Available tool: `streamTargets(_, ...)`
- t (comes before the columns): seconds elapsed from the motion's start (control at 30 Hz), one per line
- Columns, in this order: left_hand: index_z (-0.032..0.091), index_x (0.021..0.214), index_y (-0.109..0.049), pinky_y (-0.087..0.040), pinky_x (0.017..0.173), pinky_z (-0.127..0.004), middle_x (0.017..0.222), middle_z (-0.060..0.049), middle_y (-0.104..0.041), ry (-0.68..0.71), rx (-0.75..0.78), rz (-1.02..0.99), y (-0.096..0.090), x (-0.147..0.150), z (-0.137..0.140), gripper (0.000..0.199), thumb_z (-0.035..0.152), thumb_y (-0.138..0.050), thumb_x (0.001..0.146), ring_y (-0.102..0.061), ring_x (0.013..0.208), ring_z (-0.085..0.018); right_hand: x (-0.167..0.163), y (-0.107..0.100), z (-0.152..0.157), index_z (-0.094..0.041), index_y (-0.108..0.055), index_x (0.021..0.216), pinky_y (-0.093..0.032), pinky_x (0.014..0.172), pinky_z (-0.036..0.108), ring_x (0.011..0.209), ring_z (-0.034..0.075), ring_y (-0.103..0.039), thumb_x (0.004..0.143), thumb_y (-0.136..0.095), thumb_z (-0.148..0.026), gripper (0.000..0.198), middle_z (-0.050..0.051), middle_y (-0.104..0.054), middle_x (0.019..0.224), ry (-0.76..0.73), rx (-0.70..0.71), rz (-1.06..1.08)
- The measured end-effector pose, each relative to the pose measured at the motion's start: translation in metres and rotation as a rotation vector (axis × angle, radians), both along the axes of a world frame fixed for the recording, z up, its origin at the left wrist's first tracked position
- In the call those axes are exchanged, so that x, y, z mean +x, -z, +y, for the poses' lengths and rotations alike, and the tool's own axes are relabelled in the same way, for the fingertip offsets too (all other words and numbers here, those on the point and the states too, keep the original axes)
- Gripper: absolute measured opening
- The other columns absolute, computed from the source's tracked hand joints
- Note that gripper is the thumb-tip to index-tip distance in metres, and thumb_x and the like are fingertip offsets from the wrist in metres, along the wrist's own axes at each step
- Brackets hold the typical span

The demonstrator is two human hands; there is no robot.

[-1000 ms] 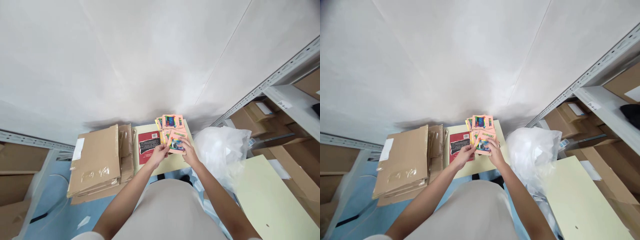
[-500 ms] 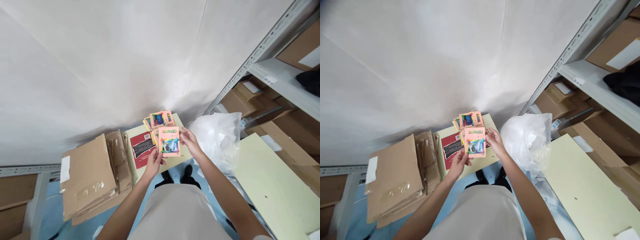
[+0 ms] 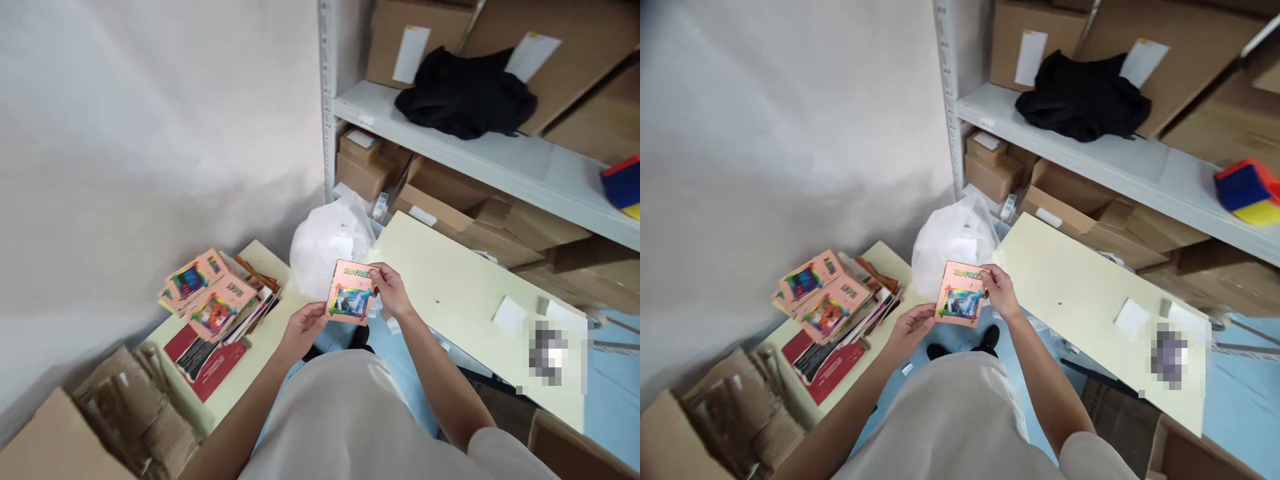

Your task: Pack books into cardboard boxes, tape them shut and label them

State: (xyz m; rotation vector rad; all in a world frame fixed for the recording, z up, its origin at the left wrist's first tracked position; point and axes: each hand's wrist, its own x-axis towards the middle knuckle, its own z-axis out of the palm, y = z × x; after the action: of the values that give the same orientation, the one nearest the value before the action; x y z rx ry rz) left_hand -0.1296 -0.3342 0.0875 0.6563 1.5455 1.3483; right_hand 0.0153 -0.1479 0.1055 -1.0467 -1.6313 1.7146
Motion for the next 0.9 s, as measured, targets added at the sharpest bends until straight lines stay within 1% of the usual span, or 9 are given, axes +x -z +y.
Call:
streamTargets(0.1,0.017,0.092,-0.067,-0.053,0.079,-0.032,0.088,-0.007,-0.072,0.077,-0.057,0.058,0.006,0.036,0.056,0.034,0.046,-0.064,0.075,-0.067,0.082,-0.019,0.054,0.003,0.031,-0.019,-0.062,0.088,-0.04,0.041,0.021,0.05,0.009,-0.047,0.078,-0.059,-0.055,0.038,-0.004,-0.055,0.062,0.133,-0.038,0.014)
streamTargets(0.2,0.017,0.089,-0.066,-0.053,0.077,-0.031,0.081,-0.005,-0.07,0.157,-0.076,0.114,0.011,0.069,0.105,0.03,0.044,-0.06,0.078,-0.065,0.077,-0.017,0.103,0.005,0.057,-0.018,-0.065,0.093,-0.044,0.046,0.023,0.055,0.01,-0.051,0.078,-0.058,-0.058,0.043,-0.001,-0.06,0.067,0.261,-0.067,0.043)
streamTargets(0.3,0.016,0.09,-0.065,-0.053,0.077,-0.031,0.081,-0.004,-0.069,0.217,-0.07,0.104,0.013,0.099,0.143,0.032,0.045,-0.06,0.078,-0.064,0.075,-0.016,0.147,0.004,0.081,-0.018,-0.067,0.1,-0.049,0.055,0.026,0.065,0.013,-0.057,0.075,-0.06,-0.06,0.049,0.002,-0.066,0.077,0.374,-0.096,0.054)
streamTargets(0.43,0.017,0.094,-0.064,-0.054,0.08,-0.032,0.088,-0.005,-0.069,0.27,-0.107,0.006,0.01,0.133,0.18,0.039,0.05,-0.064,0.075,-0.065,0.079,-0.016,0.192,0.0,0.106,-0.018,-0.068,0.093,-0.051,0.059,0.029,0.063,0.013,-0.059,0.068,-0.068,-0.057,0.047,0.002,-0.067,0.074,0.466,-0.13,0.114)
streamTargets(0.57,0.017,0.1,-0.062,-0.054,0.082,-0.033,0.096,-0.005,-0.067,0.265,-0.144,-0.105,0.01,0.156,0.202,0.046,0.053,-0.068,0.071,-0.065,0.082,-0.015,0.212,0.005,0.118,-0.018,-0.067,0.088,-0.051,0.059,0.029,0.061,0.012,-0.058,0.065,-0.07,-0.057,0.045,0.0,-0.066,0.069,0.591,-0.18,0.216)
streamTargets(0.63,0.017,0.095,-0.063,-0.053,0.08,-0.03,0.091,-0.003,-0.066,0.261,-0.169,-0.134,0.014,0.162,0.21,0.044,0.049,-0.074,0.067,-0.064,0.079,-0.012,0.216,0.011,0.12,-0.018,-0.067,0.087,-0.05,0.058,0.029,0.061,0.012,-0.057,0.065,-0.07,-0.056,0.045,0.0,-0.065,0.069,0.642,-0.21,0.237)
streamTargets(0.7,0.017,0.089,-0.064,-0.052,0.077,-0.026,0.083,0.0,-0.065,0.232,-0.186,-0.191,0.018,0.164,0.217,0.043,0.046,-0.079,0.062,-0.061,0.073,-0.01,0.218,0.016,0.121,-0.018,-0.066,0.093,-0.05,0.059,0.028,0.062,0.012,-0.057,0.067,-0.07,-0.055,0.045,-0.001,-0.064,0.071,0.674,-0.222,0.253)
streamTargets(0.8,0.017,0.087,-0.065,-0.051,0.073,-0.025,0.075,0.002,-0.063,0.195,-0.19,-0.323,0.023,0.165,0.23,0.045,0.042,-0.084,0.055,-0.059,0.066,-0.008,0.221,0.019,0.122,-0.023,-0.064,0.106,-0.049,0.061,0.026,0.065,0.011,-0.056,0.07,-0.071,-0.05,0.046,-0.003,-0.06,0.073,0.691,-0.223,0.319)
streamTargets(0.9,0.017,0.086,-0.065,-0.05,0.07,-0.026,0.071,0.004,-0.063,0.203,-0.177,-0.417,0.023,0.164,0.246,0.046,0.038,-0.086,0.052,-0.058,0.062,-0.007,0.227,0.016,0.126,-0.027,-0.064,0.104,-0.048,0.065,0.026,0.07,0.012,-0.057,0.075,-0.068,-0.045,0.034,-0.003,-0.059,0.076,0.647,-0.263,0.39)
